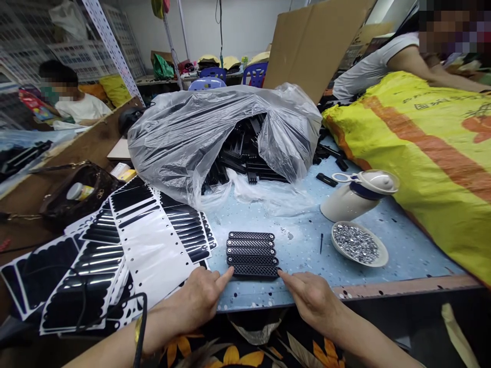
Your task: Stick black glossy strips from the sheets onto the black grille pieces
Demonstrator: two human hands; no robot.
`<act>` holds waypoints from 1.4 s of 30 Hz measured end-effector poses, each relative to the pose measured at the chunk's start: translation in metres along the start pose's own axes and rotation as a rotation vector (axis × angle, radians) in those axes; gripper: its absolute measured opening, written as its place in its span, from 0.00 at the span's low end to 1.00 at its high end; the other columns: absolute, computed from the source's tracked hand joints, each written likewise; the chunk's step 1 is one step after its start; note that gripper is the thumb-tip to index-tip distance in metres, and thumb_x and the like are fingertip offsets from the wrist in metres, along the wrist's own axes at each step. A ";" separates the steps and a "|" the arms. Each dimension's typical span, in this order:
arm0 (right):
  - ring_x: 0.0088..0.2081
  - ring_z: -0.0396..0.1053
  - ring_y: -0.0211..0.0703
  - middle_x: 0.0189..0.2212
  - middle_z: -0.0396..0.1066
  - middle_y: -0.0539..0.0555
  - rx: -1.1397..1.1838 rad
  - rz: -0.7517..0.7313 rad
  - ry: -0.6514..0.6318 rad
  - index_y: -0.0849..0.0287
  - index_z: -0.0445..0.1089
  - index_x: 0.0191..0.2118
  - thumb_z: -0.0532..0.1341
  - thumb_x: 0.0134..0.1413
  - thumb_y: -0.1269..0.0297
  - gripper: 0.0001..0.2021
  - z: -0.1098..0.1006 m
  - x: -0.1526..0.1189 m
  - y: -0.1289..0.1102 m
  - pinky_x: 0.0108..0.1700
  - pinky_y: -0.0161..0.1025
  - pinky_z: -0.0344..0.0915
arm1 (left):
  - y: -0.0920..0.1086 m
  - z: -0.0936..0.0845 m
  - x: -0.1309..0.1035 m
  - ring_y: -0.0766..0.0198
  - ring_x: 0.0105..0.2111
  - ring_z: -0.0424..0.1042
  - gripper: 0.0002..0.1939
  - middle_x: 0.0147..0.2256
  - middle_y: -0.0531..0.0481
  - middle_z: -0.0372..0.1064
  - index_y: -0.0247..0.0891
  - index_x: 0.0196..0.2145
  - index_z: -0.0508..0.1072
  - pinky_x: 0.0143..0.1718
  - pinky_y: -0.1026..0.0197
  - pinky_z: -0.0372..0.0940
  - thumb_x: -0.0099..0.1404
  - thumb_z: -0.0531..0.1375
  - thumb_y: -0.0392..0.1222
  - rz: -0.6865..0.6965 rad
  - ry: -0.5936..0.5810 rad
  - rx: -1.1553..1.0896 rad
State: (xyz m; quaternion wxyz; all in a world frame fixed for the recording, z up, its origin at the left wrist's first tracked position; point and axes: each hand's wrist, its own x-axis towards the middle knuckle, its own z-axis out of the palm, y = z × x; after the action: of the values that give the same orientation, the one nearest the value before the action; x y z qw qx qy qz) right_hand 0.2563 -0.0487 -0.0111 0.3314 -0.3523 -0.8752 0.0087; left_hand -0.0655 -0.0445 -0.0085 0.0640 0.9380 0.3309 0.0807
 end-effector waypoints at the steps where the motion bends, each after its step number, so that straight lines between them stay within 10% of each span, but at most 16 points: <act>1: 0.19 0.64 0.38 0.20 0.69 0.46 -0.002 0.000 0.001 0.61 0.63 0.58 0.49 0.55 0.85 0.27 0.000 0.001 0.000 0.22 0.35 0.61 | -0.001 0.001 0.000 0.54 0.27 0.73 0.37 0.32 0.43 0.76 0.32 0.68 0.53 0.29 0.54 0.70 0.61 0.52 0.25 -0.014 0.025 -0.024; 7: 0.18 0.65 0.38 0.20 0.69 0.46 0.015 0.006 0.002 0.60 0.63 0.57 0.49 0.57 0.85 0.25 -0.003 0.006 -0.003 0.22 0.34 0.62 | -0.002 -0.011 0.009 0.63 0.25 0.75 0.26 0.32 0.47 0.79 0.42 0.62 0.67 0.31 0.64 0.68 0.69 0.50 0.31 -0.191 -0.023 -0.441; 14: 0.20 0.70 0.39 0.21 0.72 0.48 0.086 0.043 0.013 0.59 0.67 0.55 0.50 0.61 0.82 0.21 0.000 0.005 -0.002 0.23 0.34 0.67 | 0.003 -0.014 0.007 0.56 0.28 0.75 0.29 0.33 0.42 0.79 0.35 0.63 0.66 0.32 0.57 0.70 0.65 0.52 0.31 -0.185 0.000 -0.332; 20: 0.26 0.77 0.44 0.28 0.80 0.55 0.259 0.474 0.046 0.58 0.77 0.45 0.58 0.61 0.68 0.12 0.000 -0.001 0.010 0.28 0.37 0.75 | 0.006 0.004 0.028 0.65 0.23 0.72 0.22 0.31 0.48 0.77 0.36 0.50 0.78 0.25 0.65 0.68 0.57 0.61 0.37 -0.596 0.382 -0.846; 26: 0.24 0.73 0.42 0.29 0.78 0.55 0.427 0.973 -0.110 0.64 0.77 0.50 0.63 0.44 0.62 0.25 0.008 -0.006 0.006 0.28 0.39 0.74 | 0.011 0.055 0.032 0.60 0.30 0.79 0.28 0.40 0.41 0.79 0.34 0.54 0.76 0.32 0.61 0.74 0.54 0.66 0.43 -0.872 0.605 -1.208; 36: 0.22 0.70 0.44 0.25 0.75 0.53 0.299 0.819 -0.105 0.61 0.80 0.45 0.62 0.44 0.59 0.21 0.027 -0.001 0.008 0.32 0.43 0.73 | 0.018 0.042 0.039 0.48 0.44 0.80 0.26 0.49 0.37 0.79 0.35 0.54 0.77 0.50 0.50 0.73 0.57 0.62 0.40 -0.871 0.662 -0.962; 42: 0.23 0.73 0.44 0.26 0.77 0.55 0.305 0.804 0.103 0.61 0.80 0.45 0.63 0.53 0.49 0.21 0.033 -0.007 0.013 0.28 0.39 0.73 | 0.025 0.044 0.059 0.49 0.66 0.59 0.34 0.66 0.39 0.60 0.34 0.66 0.63 0.67 0.54 0.55 0.65 0.61 0.44 -0.816 0.804 -1.178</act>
State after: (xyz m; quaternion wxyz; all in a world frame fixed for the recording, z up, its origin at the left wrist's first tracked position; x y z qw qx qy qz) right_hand 0.2487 -0.0358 -0.0439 0.3930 -0.6123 -0.6393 0.2489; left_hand 0.0034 -0.0295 -0.0412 0.4468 0.4561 0.5471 0.5414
